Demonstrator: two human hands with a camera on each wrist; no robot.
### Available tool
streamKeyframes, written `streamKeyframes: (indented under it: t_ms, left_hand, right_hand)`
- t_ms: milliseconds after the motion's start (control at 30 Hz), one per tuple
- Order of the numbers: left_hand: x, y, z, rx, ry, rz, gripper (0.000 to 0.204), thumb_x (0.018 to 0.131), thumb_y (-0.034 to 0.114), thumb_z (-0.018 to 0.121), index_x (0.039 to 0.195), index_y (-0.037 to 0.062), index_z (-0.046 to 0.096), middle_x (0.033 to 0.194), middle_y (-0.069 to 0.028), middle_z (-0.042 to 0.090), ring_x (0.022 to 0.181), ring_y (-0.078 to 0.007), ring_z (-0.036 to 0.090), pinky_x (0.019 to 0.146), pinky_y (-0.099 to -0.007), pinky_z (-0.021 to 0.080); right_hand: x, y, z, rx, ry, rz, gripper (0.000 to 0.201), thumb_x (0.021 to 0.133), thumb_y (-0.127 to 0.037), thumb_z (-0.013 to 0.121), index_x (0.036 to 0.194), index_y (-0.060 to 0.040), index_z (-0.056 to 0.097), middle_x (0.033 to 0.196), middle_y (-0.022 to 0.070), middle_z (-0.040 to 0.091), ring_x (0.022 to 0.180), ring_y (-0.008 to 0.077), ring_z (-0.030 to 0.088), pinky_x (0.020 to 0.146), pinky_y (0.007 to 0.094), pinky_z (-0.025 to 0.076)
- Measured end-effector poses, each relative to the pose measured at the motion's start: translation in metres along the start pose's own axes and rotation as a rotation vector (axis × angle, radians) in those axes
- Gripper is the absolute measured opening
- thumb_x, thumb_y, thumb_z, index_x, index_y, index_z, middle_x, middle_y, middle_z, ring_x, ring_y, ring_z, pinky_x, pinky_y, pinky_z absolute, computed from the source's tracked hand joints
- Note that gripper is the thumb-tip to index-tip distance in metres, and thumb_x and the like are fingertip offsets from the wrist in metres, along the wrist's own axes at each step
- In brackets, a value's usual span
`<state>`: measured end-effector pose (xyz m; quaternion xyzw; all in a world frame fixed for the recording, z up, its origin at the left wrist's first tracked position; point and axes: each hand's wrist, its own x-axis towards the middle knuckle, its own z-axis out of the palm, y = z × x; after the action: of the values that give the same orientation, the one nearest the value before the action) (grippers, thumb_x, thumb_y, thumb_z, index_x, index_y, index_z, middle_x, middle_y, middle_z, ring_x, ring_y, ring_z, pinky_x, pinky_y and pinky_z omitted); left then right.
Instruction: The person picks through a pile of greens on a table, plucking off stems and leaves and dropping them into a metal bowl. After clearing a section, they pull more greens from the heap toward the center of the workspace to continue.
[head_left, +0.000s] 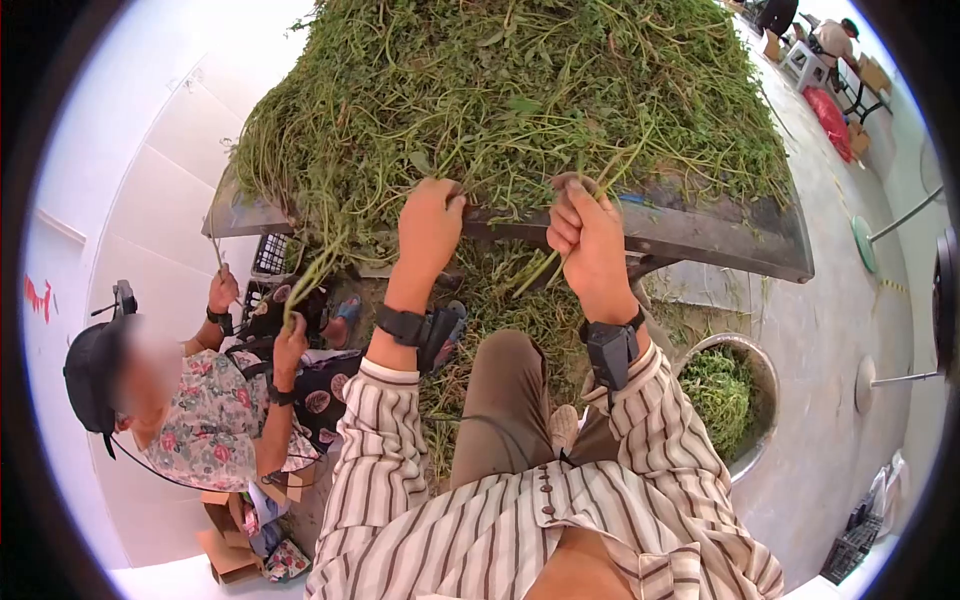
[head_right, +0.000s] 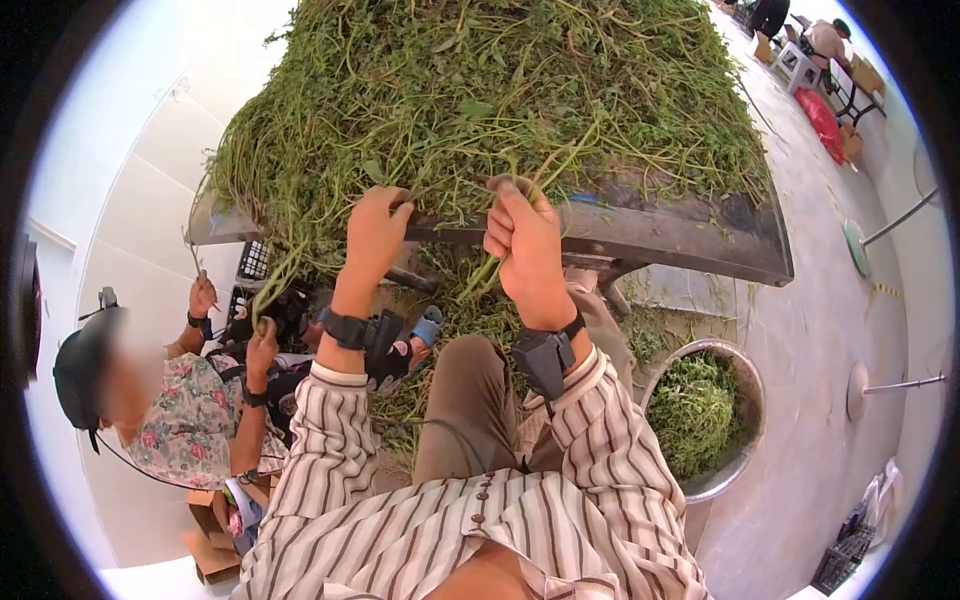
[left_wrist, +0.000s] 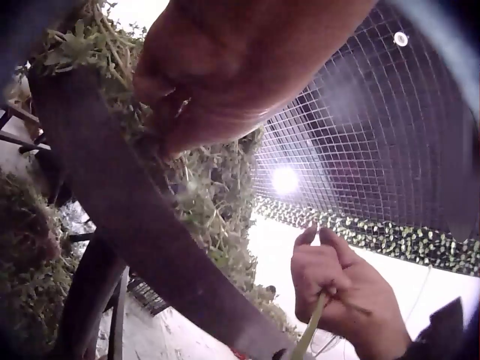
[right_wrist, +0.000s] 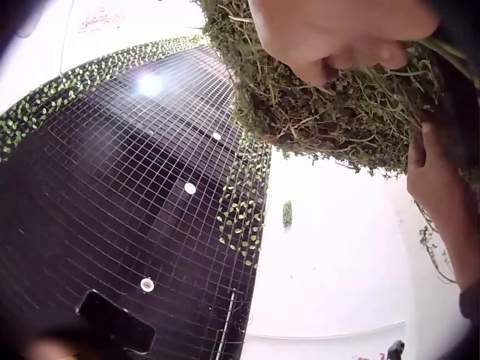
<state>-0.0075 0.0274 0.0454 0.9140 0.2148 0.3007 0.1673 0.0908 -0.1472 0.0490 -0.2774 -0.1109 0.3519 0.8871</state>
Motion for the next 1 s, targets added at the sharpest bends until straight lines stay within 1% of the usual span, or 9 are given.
streamKeyframes:
  t_ms: [67,133,200,300,400,467,533,700,1000]
  left_hand:
    - [0.009,-0.002,-0.006,-0.017,-0.039,-0.029,0.021,0.082,0.015,0.058,0.094,-0.0024,0.061,0.085,-0.0139,0.058,0.072,-0.0291,0.056,0.067,-0.04,0.045]
    - [0.022,0.009,-0.027,-0.315,-0.083,-0.267,0.023,0.082,0.016,0.058,0.093,-0.0032,0.061,0.078,-0.0107,0.06,0.067,-0.0244,0.055,0.067,-0.0381,0.044]
    - [0.034,0.001,-0.035,-0.405,-0.017,-0.266,0.021,0.083,0.015,0.058,0.094,-0.0029,0.062,0.073,-0.0071,0.061,0.061,-0.0153,0.051,0.058,-0.0311,0.043]
    - [0.048,0.01,-0.055,-1.051,0.246,-0.321,0.015,0.085,0.01,0.059,0.094,-0.0016,0.063,0.075,-0.0043,0.061,0.051,-0.0049,0.044,0.046,-0.019,0.035]
    - [0.053,0.009,-0.06,-1.268,0.439,-0.293,0.015,0.084,0.009,0.059,0.093,-0.002,0.063,0.075,-0.0046,0.061,0.049,-0.006,0.044,0.045,-0.0202,0.035]
    - [0.048,0.008,-0.049,-1.141,0.384,-0.334,0.014,0.084,0.009,0.06,0.092,-0.0017,0.063,0.074,-0.0048,0.061,0.049,-0.0061,0.044,0.043,-0.0202,0.034]
    - [0.034,0.017,-0.036,-1.018,0.034,-0.466,0.014,0.083,0.009,0.061,0.092,-0.001,0.063,0.073,-0.005,0.062,0.048,-0.0066,0.045,0.042,-0.0204,0.033]
    - [0.007,0.035,-0.019,-1.254,0.017,-0.562,0.015,0.084,0.013,0.062,0.088,-0.0011,0.065,0.073,-0.0046,0.062,0.05,-0.0054,0.047,0.044,-0.0201,0.039]
    - [-0.029,0.062,-0.004,-1.066,-0.041,-0.438,0.021,0.085,0.013,0.061,0.101,-0.0001,0.065,0.081,-0.0046,0.057,0.057,-0.0091,0.051,0.048,-0.0232,0.041]
  right_hand:
    - [0.002,0.0,-0.001,-0.074,0.026,0.015,0.015,0.092,-0.018,0.05,0.09,-0.0033,0.054,0.057,-0.0068,0.031,0.047,0.0039,0.028,0.041,0.0205,0.024]
    - [0.001,-0.001,-0.001,-0.07,0.028,0.037,0.016,0.091,-0.019,0.051,0.088,-0.0034,0.054,0.056,-0.0072,0.03,0.046,0.0037,0.027,0.04,0.0206,0.023]
    - [0.001,-0.002,0.001,-0.065,0.023,0.064,0.017,0.09,-0.02,0.052,0.086,-0.0035,0.053,0.054,-0.0076,0.029,0.044,0.0036,0.025,0.039,0.0206,0.021]
    - [0.001,-0.002,0.002,-0.024,-0.015,0.09,0.017,0.09,-0.02,0.052,0.086,-0.0034,0.053,0.055,-0.0071,0.028,0.045,0.0036,0.025,0.039,0.0206,0.021]
    - [0.0,0.0,0.002,-0.016,-0.015,0.11,0.018,0.091,-0.021,0.052,0.086,-0.0034,0.053,0.054,-0.0069,0.027,0.044,0.0035,0.025,0.038,0.0206,0.021]
    - [-0.001,0.001,0.003,-0.039,-0.015,0.143,0.019,0.09,-0.021,0.053,0.088,-0.0024,0.054,0.054,-0.0074,0.028,0.044,0.0034,0.025,0.038,0.0204,0.02]
    - [0.001,0.002,0.004,-0.064,-0.022,0.153,0.019,0.09,-0.021,0.054,0.088,-0.0024,0.055,0.054,-0.0077,0.028,0.044,0.003,0.025,0.038,0.0198,0.02]
    - [-0.001,0.008,0.007,-0.216,-0.006,0.171,0.015,0.087,-0.02,0.058,0.09,-0.0056,0.059,0.053,-0.0103,0.03,0.041,0.0008,0.024,0.037,0.0182,0.019]
    - [-0.005,0.011,0.014,-0.283,-0.023,0.163,0.013,0.087,-0.019,0.058,0.09,-0.0063,0.06,0.053,-0.0109,0.034,0.041,-0.0001,0.026,0.037,0.0189,0.019]
